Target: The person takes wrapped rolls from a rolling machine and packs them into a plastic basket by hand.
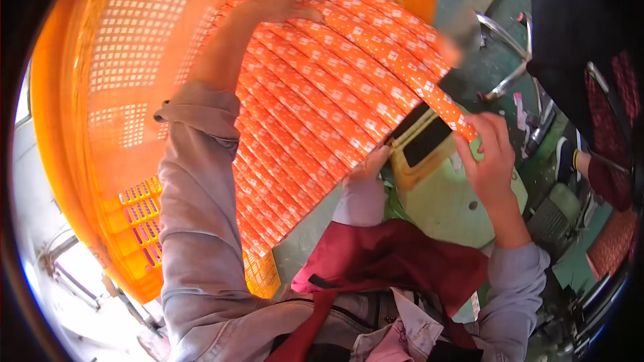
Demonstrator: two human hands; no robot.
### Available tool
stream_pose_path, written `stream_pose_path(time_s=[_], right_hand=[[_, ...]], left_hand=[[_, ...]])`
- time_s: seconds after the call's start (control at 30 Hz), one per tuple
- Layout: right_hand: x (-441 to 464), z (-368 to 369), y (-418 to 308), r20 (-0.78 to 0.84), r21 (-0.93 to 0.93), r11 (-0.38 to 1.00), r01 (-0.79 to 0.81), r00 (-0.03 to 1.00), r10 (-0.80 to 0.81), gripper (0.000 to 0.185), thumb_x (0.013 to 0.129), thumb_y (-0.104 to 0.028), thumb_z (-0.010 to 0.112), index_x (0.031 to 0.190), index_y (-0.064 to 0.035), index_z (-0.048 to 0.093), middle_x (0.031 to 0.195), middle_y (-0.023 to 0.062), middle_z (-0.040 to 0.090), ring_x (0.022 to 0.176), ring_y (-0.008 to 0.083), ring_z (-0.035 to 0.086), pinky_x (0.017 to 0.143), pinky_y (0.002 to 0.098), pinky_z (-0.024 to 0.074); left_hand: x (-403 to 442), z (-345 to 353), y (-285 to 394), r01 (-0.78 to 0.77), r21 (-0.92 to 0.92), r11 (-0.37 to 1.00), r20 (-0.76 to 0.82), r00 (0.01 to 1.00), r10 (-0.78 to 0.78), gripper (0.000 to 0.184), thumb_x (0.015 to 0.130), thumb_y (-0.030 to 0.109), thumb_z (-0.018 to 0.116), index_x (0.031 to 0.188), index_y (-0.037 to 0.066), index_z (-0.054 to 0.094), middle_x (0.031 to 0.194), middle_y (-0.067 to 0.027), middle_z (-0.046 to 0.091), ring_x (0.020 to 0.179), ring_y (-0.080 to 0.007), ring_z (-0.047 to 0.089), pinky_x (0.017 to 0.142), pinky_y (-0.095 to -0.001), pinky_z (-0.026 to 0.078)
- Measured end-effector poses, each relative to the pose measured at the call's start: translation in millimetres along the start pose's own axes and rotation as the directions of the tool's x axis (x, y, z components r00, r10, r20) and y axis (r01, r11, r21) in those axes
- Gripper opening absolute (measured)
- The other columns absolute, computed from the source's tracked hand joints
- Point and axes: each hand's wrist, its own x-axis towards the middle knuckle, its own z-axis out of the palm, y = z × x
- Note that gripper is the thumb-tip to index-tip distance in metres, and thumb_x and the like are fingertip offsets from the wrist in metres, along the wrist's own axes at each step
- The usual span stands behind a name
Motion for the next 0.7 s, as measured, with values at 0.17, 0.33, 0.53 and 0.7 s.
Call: stream_pose_path(time_s=[0.17,0.33,0.53,0.7], right_hand=[[19,23,5,-0.109,0.013,0.973,0.230,0.968,-0.227,0.043,0.067,-0.005,0.079,0.108,-0.0029,0.066,0.091,0.0092,0.061,0.081,0.0249,0.058,0.068,0.0333,0.0486],[62,46,8,-0.065,0.183,0.966,0.181,0.983,-0.172,0.038,0.063,-0.009,0.080,0.100,-0.0062,0.071,0.093,0.0064,0.060,0.084,0.0239,0.054,0.075,0.0333,0.0465],[70,57,20,-0.073,0.201,0.971,0.127,0.991,-0.114,0.034,0.060,-0.017,0.082,0.093,-0.0111,0.074,0.093,0.0033,0.059,0.095,0.0248,0.050,0.084,0.0349,0.0427],[54,56,11,-0.189,0.209,0.972,0.108,0.980,-0.068,0.036,0.064,-0.017,0.081,0.098,-0.0126,0.072,0.099,0.0044,0.057,0.095,0.0244,0.047,0.087,0.0342,0.0393]], left_hand=[[-15,-8,-19,0.127,-0.101,0.987,0.031,0.992,-0.125,0.044,0.086,0.040,0.065,0.119,0.011,0.060,0.131,-0.0080,0.044,0.126,-0.0269,0.039,0.105,-0.0373,0.034],[-27,-6,-22,0.312,-0.063,0.948,-0.022,0.949,-0.313,0.050,0.096,0.038,0.051,0.135,0.007,0.047,0.145,-0.0112,0.035,0.136,-0.0277,0.029,0.111,-0.0360,0.028],[-27,12,-48,0.305,0.230,0.924,-0.023,0.951,-0.308,0.054,0.100,0.039,0.039,0.141,0.004,0.036,0.150,-0.0147,0.029,0.140,-0.0289,0.024,0.115,-0.0360,0.021],[-21,12,-57,0.288,0.596,0.749,0.000,0.933,-0.359,0.053,0.101,0.035,0.034,0.142,0.002,0.033,0.148,-0.0204,0.030,0.137,-0.0321,0.028,0.115,-0.0367,0.019]])
